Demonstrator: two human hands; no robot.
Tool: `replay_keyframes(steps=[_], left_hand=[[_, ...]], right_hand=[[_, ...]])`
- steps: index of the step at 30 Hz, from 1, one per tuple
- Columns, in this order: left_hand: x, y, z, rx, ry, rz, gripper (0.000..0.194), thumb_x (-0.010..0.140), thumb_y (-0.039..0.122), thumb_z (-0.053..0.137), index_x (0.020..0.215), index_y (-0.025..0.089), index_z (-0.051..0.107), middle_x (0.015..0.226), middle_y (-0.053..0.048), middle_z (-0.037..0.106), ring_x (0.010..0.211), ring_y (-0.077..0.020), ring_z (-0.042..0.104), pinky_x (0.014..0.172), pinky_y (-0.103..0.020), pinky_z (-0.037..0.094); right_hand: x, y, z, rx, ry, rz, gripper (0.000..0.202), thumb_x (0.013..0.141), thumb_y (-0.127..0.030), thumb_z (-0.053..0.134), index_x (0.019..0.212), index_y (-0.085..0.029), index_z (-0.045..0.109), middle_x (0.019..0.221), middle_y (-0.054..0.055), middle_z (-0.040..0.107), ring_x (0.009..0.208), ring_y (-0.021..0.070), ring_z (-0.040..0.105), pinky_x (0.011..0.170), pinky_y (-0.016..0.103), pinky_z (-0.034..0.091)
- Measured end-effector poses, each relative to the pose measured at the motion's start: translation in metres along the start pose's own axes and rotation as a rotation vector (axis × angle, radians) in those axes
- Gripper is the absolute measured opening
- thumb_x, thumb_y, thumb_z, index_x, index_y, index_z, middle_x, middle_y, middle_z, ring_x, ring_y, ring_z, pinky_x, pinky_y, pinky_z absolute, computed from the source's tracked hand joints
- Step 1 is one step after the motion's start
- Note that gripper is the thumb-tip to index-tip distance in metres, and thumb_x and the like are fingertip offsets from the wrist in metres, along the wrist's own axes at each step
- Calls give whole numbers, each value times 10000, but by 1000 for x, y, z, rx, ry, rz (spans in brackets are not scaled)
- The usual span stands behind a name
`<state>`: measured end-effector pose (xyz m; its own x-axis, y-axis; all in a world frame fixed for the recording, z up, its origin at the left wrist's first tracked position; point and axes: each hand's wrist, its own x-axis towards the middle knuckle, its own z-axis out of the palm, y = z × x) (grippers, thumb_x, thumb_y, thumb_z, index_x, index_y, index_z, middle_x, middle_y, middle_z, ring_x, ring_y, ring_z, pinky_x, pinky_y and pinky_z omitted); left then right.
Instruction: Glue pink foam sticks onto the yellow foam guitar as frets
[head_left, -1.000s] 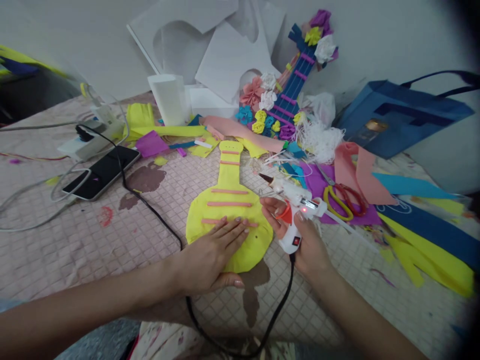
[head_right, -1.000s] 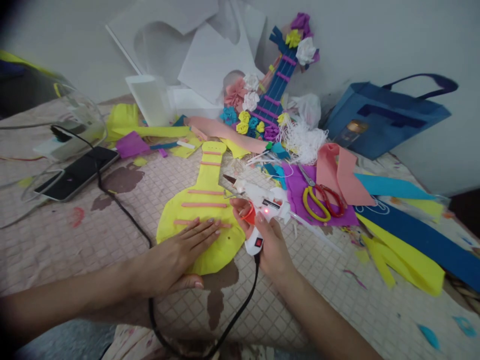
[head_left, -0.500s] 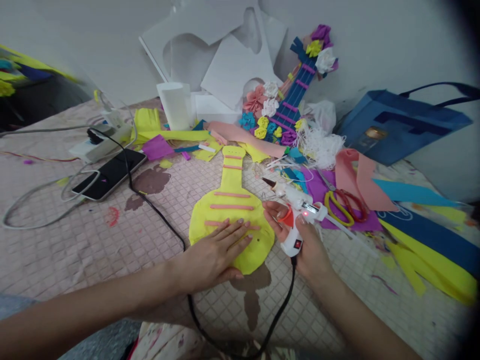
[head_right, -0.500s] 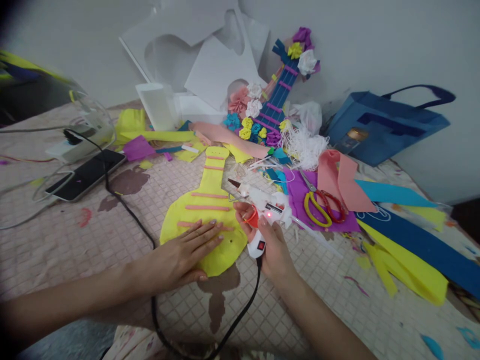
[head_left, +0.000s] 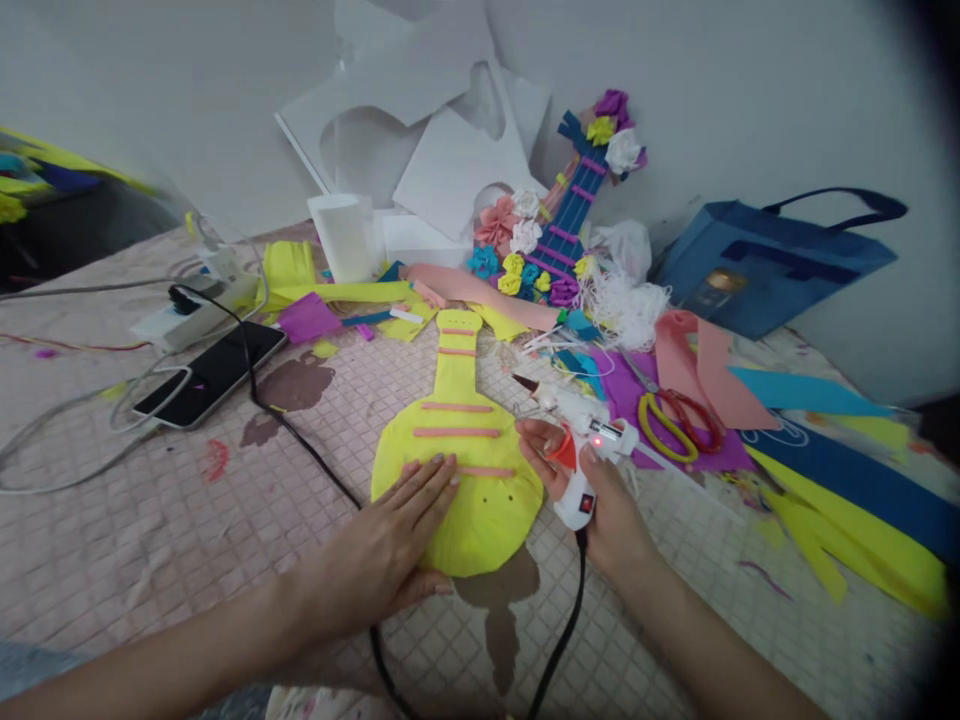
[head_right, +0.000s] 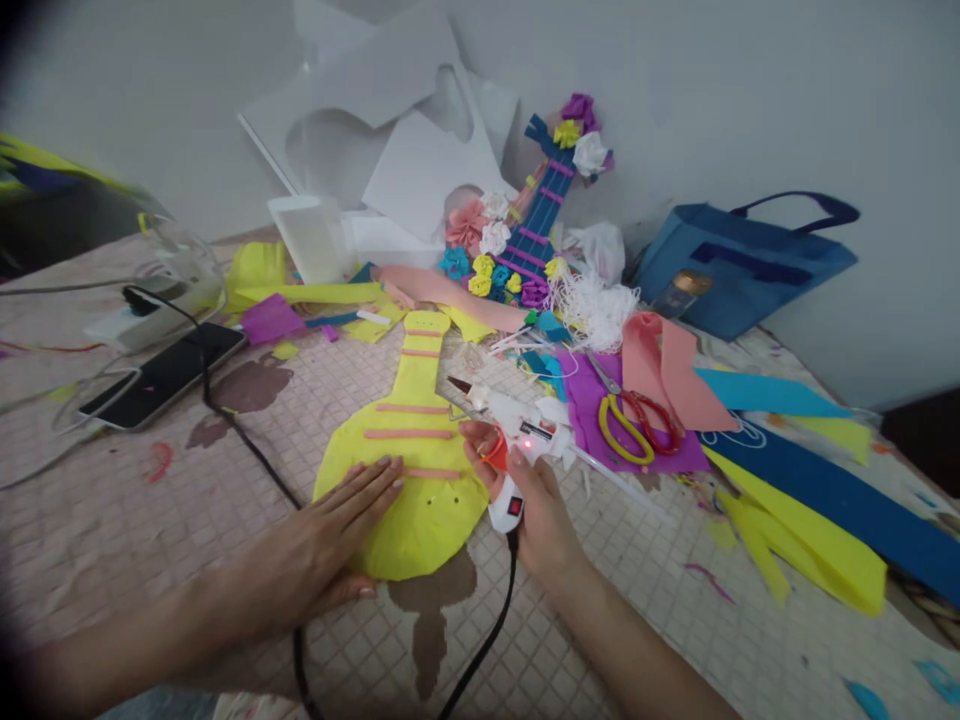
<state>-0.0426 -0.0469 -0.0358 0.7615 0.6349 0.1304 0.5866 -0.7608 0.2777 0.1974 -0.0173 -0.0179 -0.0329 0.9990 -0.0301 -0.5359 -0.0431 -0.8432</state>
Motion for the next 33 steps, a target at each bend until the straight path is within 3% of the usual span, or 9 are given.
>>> replay_keyframes(steps=[3,6,11,14,17,20,24,30,33], left_hand=[[0,1,-1,-24,7,3,745,874,444,505,1455,120,169,1508,-202,183,1399,-305,134,1107,-499,279],[1,-1,-11,-36,57,-16,684,894,351,496,1462,169,162,1517,-170,182,1399,-299,146,1091,-501,305],[4,-34,-31,-128,311,-264,542,918,317,446,1423,217,275,1489,-126,297,1352,-272,309,1070,-479,342],[7,-62,-34,-405,413,-462,462,898,398,460,1306,182,434,1364,-127,486,1233,-261,483,991,-455,443],[10,-76,-32,-739,371,-575,420,886,425,457,1208,158,502,1256,-112,589,1140,-233,569,950,-411,485],[13,-75,-34,-908,346,-607,408,877,407,459,1200,159,495,1232,-106,610,1138,-226,573,960,-410,474],[14,-75,-42,-895,360,-631,426,840,416,501,1182,162,509,1246,-106,601,1161,-239,553,985,-420,441],[13,-104,-62,-881,382,-744,476,766,467,581,1133,164,574,1242,-95,603,1166,-253,539,975,-363,431],[14,-120,-72,-861,408,-816,503,733,495,611,1113,165,599,1190,-94,628,1111,-255,566,866,-321,478]], right_hand=[[1,1,0,20,23,14,228,783,-376,648,953,-228,686,1001,58,709,1069,241,602,994,472,429],[2,0,-3,30,41,18,205,796,-374,633,917,-218,691,991,57,708,1038,238,615,958,463,459],[6,-1,-12,-27,148,-37,190,801,-385,628,794,-208,697,934,37,714,1003,210,633,959,390,465],[10,0,-18,-51,278,-83,145,776,-351,667,842,-225,698,872,-2,721,948,168,652,942,324,483],[14,5,-23,-49,334,-63,154,763,-325,686,883,-230,693,860,-19,726,899,147,666,900,276,506],[17,13,-22,21,286,-5,166,764,-322,679,902,-231,681,872,-14,728,894,166,672,878,304,522],[20,22,-13,62,206,61,198,774,-353,657,892,-196,681,865,24,730,894,194,675,867,334,522],[37,38,14,134,134,93,191,759,-371,677,789,-183,675,820,19,719,876,148,663,878,248,486],[50,47,28,157,95,97,168,759,-356,680,791,-191,673,787,1,701,820,140,662,829,247,499]])
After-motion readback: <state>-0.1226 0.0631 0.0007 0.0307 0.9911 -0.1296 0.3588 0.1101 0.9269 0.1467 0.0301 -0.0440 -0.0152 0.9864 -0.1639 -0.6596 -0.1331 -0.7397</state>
